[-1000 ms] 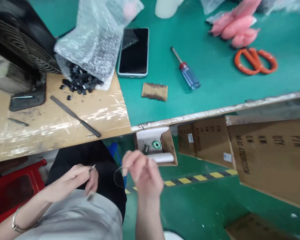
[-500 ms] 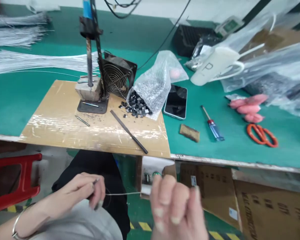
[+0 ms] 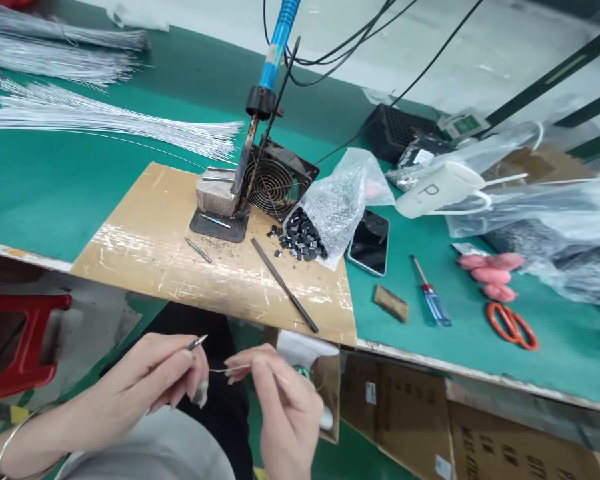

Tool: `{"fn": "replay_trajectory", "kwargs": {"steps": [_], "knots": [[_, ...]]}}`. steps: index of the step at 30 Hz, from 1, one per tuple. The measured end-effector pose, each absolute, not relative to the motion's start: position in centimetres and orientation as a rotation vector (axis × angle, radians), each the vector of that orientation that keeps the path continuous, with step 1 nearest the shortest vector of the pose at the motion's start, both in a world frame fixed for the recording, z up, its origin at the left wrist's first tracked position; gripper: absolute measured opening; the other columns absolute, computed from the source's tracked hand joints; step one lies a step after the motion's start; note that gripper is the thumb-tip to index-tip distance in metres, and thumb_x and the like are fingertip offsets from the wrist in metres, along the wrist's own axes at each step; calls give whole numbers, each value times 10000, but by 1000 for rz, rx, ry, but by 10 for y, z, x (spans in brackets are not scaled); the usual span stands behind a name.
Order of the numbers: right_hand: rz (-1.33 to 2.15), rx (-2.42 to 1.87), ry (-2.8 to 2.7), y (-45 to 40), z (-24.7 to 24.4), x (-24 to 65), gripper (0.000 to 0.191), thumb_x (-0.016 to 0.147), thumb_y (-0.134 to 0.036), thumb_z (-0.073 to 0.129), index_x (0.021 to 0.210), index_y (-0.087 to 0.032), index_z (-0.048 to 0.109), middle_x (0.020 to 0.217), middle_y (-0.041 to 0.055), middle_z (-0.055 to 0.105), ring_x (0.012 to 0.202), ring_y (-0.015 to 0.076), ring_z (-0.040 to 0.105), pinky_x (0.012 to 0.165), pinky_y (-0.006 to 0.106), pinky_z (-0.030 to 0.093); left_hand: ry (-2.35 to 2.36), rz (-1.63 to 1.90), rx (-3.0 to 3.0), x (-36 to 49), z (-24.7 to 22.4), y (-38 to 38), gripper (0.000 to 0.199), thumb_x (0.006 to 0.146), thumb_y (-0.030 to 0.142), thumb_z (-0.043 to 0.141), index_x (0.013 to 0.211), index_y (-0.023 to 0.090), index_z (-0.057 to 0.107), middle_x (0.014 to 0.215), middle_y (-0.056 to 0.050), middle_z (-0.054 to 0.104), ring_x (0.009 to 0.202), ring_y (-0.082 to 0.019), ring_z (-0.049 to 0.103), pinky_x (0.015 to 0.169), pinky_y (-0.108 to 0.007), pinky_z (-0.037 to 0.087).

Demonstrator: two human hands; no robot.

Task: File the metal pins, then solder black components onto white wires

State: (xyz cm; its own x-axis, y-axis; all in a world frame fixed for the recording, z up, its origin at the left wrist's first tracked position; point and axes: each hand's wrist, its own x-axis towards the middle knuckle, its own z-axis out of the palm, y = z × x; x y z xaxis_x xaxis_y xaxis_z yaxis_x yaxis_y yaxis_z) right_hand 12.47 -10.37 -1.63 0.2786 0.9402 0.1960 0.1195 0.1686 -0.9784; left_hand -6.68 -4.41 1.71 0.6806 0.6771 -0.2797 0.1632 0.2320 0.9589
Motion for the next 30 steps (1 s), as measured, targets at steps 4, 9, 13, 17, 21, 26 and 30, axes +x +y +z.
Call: {"fn": "replay_trajectory", "kwargs": {"steps": [4, 9, 13, 17, 21, 26, 30], "knots": [[941, -1238, -1060, -94, -12, 125, 174, 990, -263, 648, 915, -267, 805, 773, 12, 776, 624, 132, 710, 591, 204, 593, 808, 415, 1372, -69, 18, -42, 509, 1114, 495, 342, 809, 186, 607, 707, 24, 514, 640, -111, 456, 600, -232, 370], [839, -1266, -1189, -84, -8, 121, 135, 884, -191, 768, 758, -238, 782, 728, 14, 733, 675, 132, 691, 599, 189, 565, 816, 428, 1332, -65, 21, -39, 510, 1105, 523, 349, 813, 187, 597, 700, 18, 520, 620, -108, 454, 558, -215, 371], [871, -1248, -962, -78, -8, 122, 174, 951, -223, 705, 786, -243, 755, 727, -18, 704, 550, 81, 627, 546, 175, 534, 890, 464, 1300, -63, 23, -34, 509, 1099, 528, 368, 806, 189, 610, 657, 22, 510, 576, -101, 439, 479, -200, 315], [984, -1216, -1097, -68, -2, 118, 83, 902, -203, 755, 849, -257, 792, 794, 7, 751, 679, 119, 710, 626, 190, 585, 891, 509, 1272, -61, 24, -28, 499, 1097, 521, 381, 808, 190, 620, 607, 37, 496, 502, -84, 400, 437, -188, 287], [915, -1219, -1074, -58, 3, 122, 103, 893, -198, 773, 802, -246, 775, 798, -1, 746, 654, 102, 696, 618, 177, 577, 916, 531, 1248, -61, 26, -22, 493, 1086, 536, 400, 830, 191, 642, 618, 21, 541, 509, -89, 441, 435, -175, 317], [1079, -1219, -942, -48, 7, 129, 56, 938, -284, 745, 898, -264, 778, 814, -1, 769, 622, 100, 704, 629, 191, 597, 945, 544, 1216, -61, 28, -14, 497, 1081, 537, 413, 823, 188, 654, 582, 28, 515, 491, -89, 422, 425, -174, 303], [1160, -1183, -1118, -37, 13, 124, 65, 873, -243, 791, 809, -231, 784, 804, 22, 757, 744, 132, 733, 692, 195, 609, 927, 573, 1210, -53, 31, -8, 505, 1082, 531, 413, 792, 184, 636, 544, 45, 463, 469, -82, 389, 417, -170, 274]]}}
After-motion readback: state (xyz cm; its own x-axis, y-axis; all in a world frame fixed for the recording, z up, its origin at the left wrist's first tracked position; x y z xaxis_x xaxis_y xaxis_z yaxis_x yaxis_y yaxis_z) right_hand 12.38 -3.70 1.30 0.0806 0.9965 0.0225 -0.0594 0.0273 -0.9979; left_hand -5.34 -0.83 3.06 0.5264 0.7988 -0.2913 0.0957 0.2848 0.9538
